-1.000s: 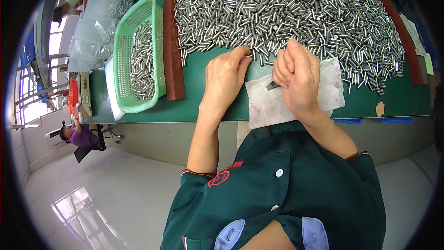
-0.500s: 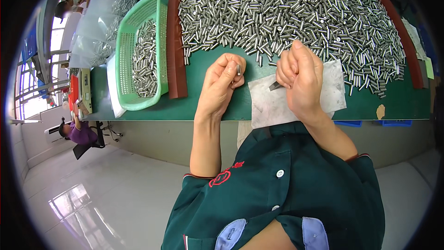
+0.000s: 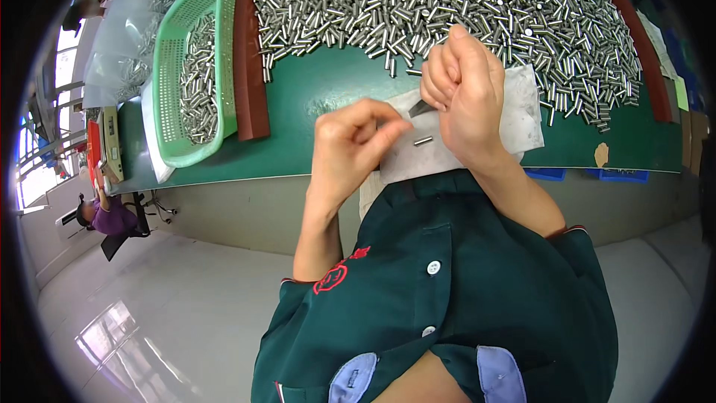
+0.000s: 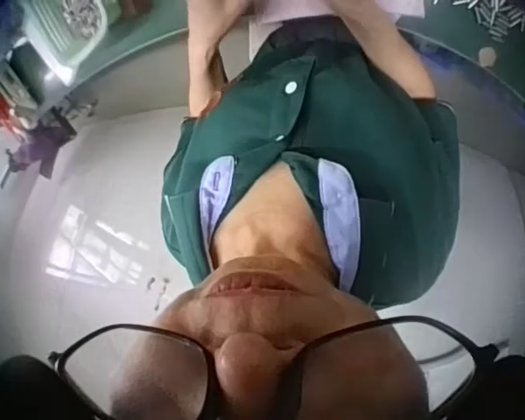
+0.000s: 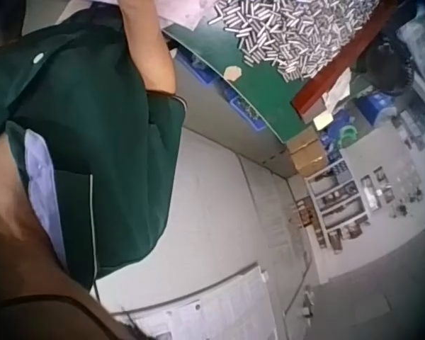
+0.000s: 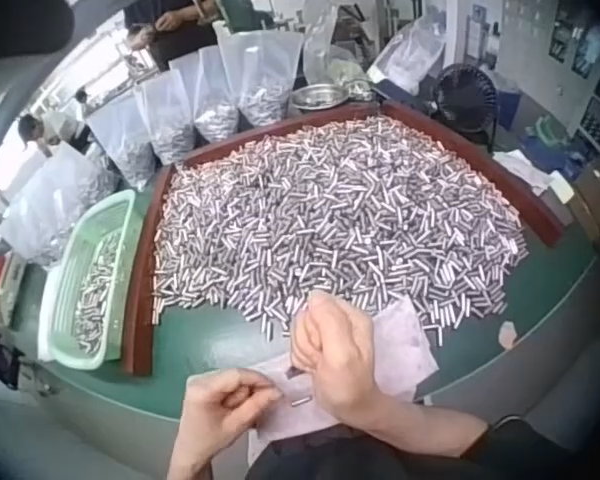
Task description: Inspecting small metal components at a workbench using a tool.
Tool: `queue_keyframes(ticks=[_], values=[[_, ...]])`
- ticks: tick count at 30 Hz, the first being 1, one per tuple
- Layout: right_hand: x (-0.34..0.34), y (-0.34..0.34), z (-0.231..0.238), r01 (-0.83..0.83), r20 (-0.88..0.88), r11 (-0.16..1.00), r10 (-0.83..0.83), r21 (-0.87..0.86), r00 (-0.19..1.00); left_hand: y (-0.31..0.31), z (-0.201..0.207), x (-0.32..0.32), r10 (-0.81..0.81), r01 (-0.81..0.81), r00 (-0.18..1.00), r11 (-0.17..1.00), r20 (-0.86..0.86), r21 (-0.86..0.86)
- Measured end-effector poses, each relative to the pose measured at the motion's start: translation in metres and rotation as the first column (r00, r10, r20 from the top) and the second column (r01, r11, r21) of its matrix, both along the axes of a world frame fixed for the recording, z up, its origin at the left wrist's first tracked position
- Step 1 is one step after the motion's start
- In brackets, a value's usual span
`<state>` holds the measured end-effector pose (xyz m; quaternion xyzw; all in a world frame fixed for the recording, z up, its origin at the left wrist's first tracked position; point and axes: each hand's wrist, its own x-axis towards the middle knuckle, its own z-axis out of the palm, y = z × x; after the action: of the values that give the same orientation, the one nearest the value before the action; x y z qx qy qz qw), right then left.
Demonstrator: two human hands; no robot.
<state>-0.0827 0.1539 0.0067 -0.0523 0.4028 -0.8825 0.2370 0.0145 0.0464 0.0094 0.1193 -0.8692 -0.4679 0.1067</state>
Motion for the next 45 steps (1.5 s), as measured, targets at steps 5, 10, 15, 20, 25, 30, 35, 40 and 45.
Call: queue_keyframes(ticks=[5,10,15,20,25,30,35,40,45], values=[[0.003,0.0,0.001,-0.007,-0.006,1.0,0.007,-0.012,1.0,0.018,0.006,0.003,-0.203,0.206,0.978,0.961,0.04,-0.187],[0.003,0.001,-0.001,-0.002,0.01,1.0,0.002,-0.013,1.0,0.019,0.001,0.002,-0.17,0.174,0.985,0.962,0.035,-0.211],[-0.001,0.005,-0.002,0.012,0.047,0.99,-0.005,-0.143,0.999,0.007,-0.011,0.0,0.015,-0.017,1.0,0.978,-0.009,-0.208],[0.0,0.004,-0.002,0.009,0.041,0.991,-0.004,-0.136,0.999,0.008,-0.011,0.0,0.025,-0.026,1.0,0.978,-0.01,-0.208],[0.001,0.003,-0.002,0.027,0.046,0.995,-0.023,-0.1,0.999,0.008,-0.01,-0.001,0.04,-0.033,0.999,0.972,0.024,-0.231],[0.002,0.002,-0.001,0.02,0.046,0.996,-0.016,-0.09,0.999,0.009,-0.009,0.0,0.049,-0.04,0.998,0.977,0.037,-0.211],[0.001,0.002,0.0,0.02,0.046,0.995,-0.015,-0.095,0.999,0.009,-0.009,-0.001,0.045,-0.036,0.998,0.976,0.035,-0.216],[0.001,0.002,-0.001,0.021,0.052,0.994,-0.015,-0.103,0.999,0.008,-0.009,-0.001,0.045,-0.038,0.998,0.978,0.032,-0.207],[0.002,0.001,-0.001,0.014,0.036,0.995,-0.011,-0.094,0.999,0.007,-0.01,0.0,0.048,-0.04,0.998,0.977,0.03,-0.211]])
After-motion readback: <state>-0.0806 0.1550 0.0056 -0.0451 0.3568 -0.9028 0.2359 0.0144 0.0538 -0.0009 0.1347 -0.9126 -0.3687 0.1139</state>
